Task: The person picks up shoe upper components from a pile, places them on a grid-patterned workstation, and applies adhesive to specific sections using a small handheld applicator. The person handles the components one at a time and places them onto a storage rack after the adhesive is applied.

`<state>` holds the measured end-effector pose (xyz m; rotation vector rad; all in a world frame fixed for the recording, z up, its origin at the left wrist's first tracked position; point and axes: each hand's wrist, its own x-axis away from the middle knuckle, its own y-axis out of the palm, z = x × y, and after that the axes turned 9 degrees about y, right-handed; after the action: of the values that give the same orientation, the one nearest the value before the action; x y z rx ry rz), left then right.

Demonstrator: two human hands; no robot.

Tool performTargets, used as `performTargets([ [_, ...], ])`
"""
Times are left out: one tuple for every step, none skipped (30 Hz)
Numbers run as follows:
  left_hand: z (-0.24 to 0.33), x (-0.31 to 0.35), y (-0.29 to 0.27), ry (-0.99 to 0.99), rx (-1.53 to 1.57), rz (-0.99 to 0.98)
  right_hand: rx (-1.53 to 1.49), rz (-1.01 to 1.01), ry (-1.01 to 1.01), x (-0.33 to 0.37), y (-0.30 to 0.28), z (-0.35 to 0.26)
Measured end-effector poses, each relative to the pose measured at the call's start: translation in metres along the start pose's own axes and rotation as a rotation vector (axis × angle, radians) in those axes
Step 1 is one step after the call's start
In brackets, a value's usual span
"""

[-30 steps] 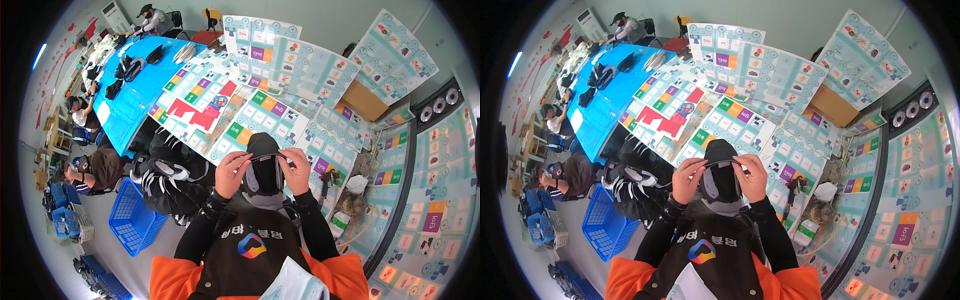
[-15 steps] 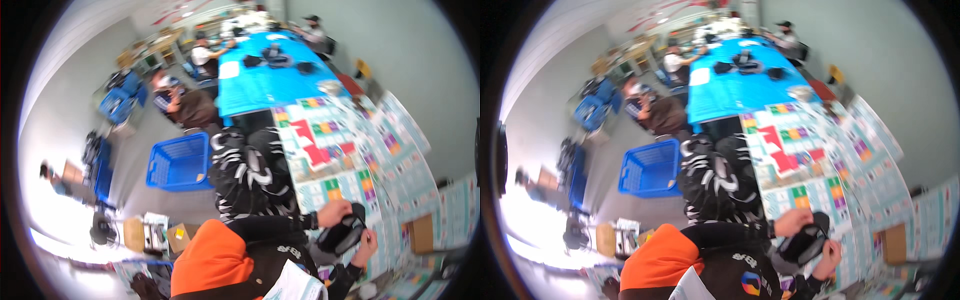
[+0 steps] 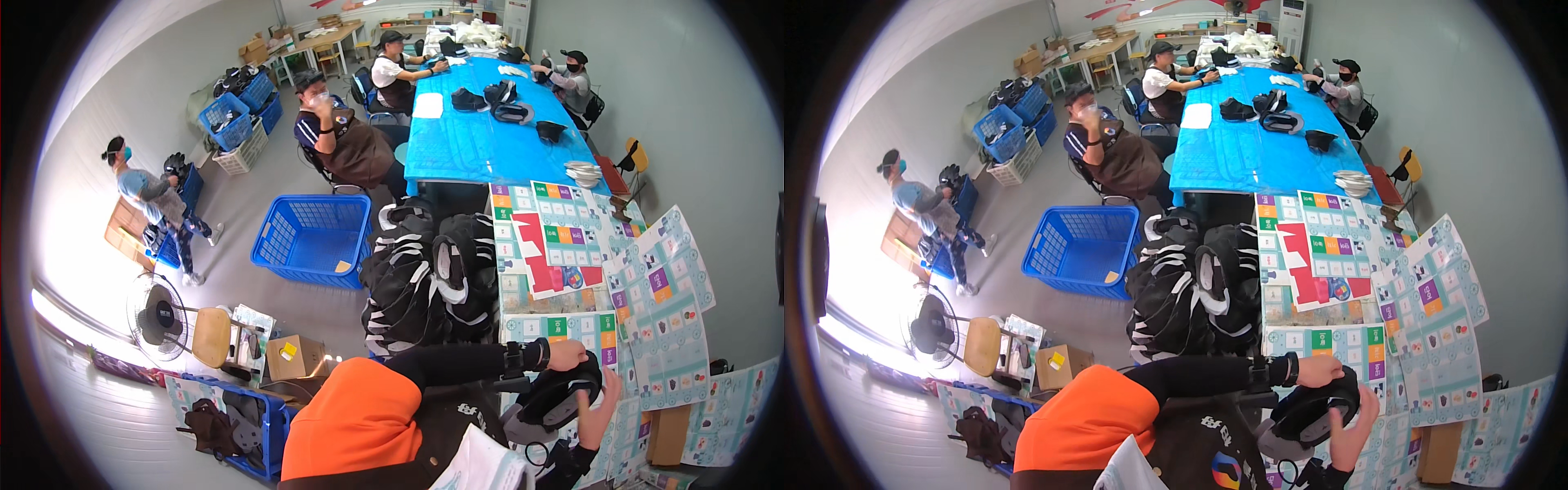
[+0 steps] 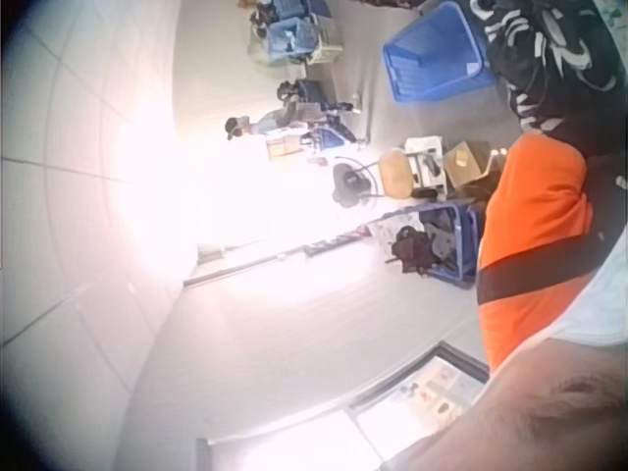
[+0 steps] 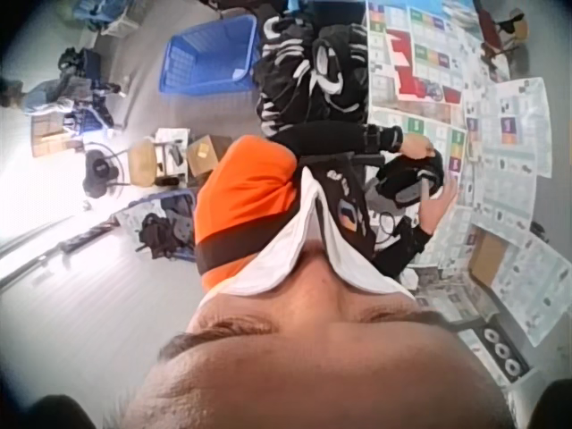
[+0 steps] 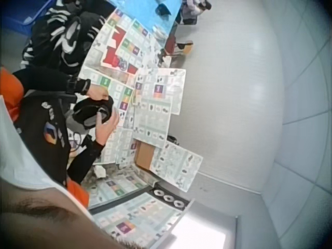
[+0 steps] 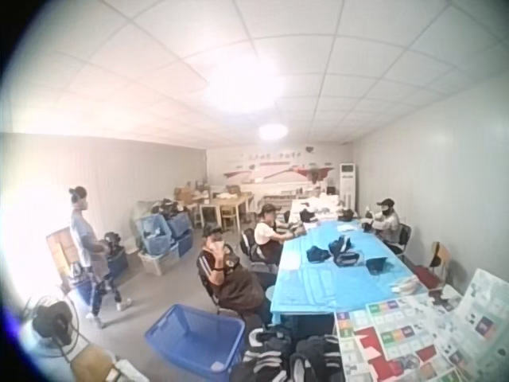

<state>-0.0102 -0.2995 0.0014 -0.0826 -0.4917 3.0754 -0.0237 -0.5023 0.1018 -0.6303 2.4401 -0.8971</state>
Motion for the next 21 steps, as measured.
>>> performTargets([
  [0.005,0.000,-0.002,0.019,-0.008,-0.030,0.228,-0.040,-0.040,-0.003,-0.002,-0.033],
  [0.008,0.002,0.000,0.021,-0.004,-0.029,0.232,-0.041,-0.041,-0.002,0.002,-0.027],
  [0.010,0.001,0.002,0.056,-0.008,-0.023,0.361,0.010,-0.065,-0.005,0.010,-0.011],
  [0.012,0.000,0.004,0.090,-0.012,-0.016,0.489,0.060,-0.088,-0.009,0.014,0.006],
  [0.023,0.006,-0.004,0.118,0.050,-0.088,0.499,0.083,-0.074,-0.011,0.011,0.022],
  [0.025,0.012,-0.010,0.121,0.051,-0.086,0.502,0.084,-0.077,-0.010,0.008,0.035],
  [0.027,0.019,-0.015,0.164,0.241,-0.059,0.476,0.154,0.043,-0.008,0.005,0.049],
  [0.028,0.027,-0.023,0.206,0.430,-0.035,0.449,0.227,0.166,-0.005,0.002,0.059],
  [0.025,0.033,-0.041,0.195,0.324,-0.057,0.435,0.266,0.282,-0.003,-0.010,0.061],
  [0.018,0.042,-0.055,0.246,0.255,-0.009,0.423,0.380,0.237,0.001,-0.019,0.077],
  [-0.008,0.048,-0.064,0.246,0.311,-0.006,0.405,0.451,0.310,0.003,-0.027,0.086],
  [-0.029,0.052,-0.072,0.245,0.367,-0.010,0.386,0.526,0.390,0.006,-0.031,0.093],
  [-0.024,0.062,-0.080,0.244,0.370,-0.018,0.378,0.595,0.441,0.009,-0.032,0.099],
  [-0.011,0.073,-0.091,0.179,0.499,-0.090,0.382,0.600,0.451,0.015,-0.029,0.104],
  [0.001,0.082,-0.099,0.111,0.625,-0.159,0.369,0.595,0.499,0.019,-0.023,0.110],
  [0.013,0.086,-0.098,0.127,0.623,-0.172,0.360,0.608,0.539,0.026,-0.017,0.114],
  [0.024,0.089,-0.098,0.151,0.694,-0.219,0.337,0.608,0.528,0.028,-0.005,0.118],
  [0.028,0.090,-0.097,0.172,0.767,-0.264,0.310,0.600,0.533,0.028,0.005,0.113],
  [0.011,0.084,-0.089,0.218,0.661,-0.218,0.253,0.594,0.515,0.029,0.016,0.106],
  [0.017,0.084,-0.092,0.215,0.665,-0.225,0.196,0.589,0.500,0.029,0.025,0.098],
  [0.031,0.086,-0.098,0.262,0.524,-0.185,0.200,0.608,0.487,0.030,0.033,0.101],
])
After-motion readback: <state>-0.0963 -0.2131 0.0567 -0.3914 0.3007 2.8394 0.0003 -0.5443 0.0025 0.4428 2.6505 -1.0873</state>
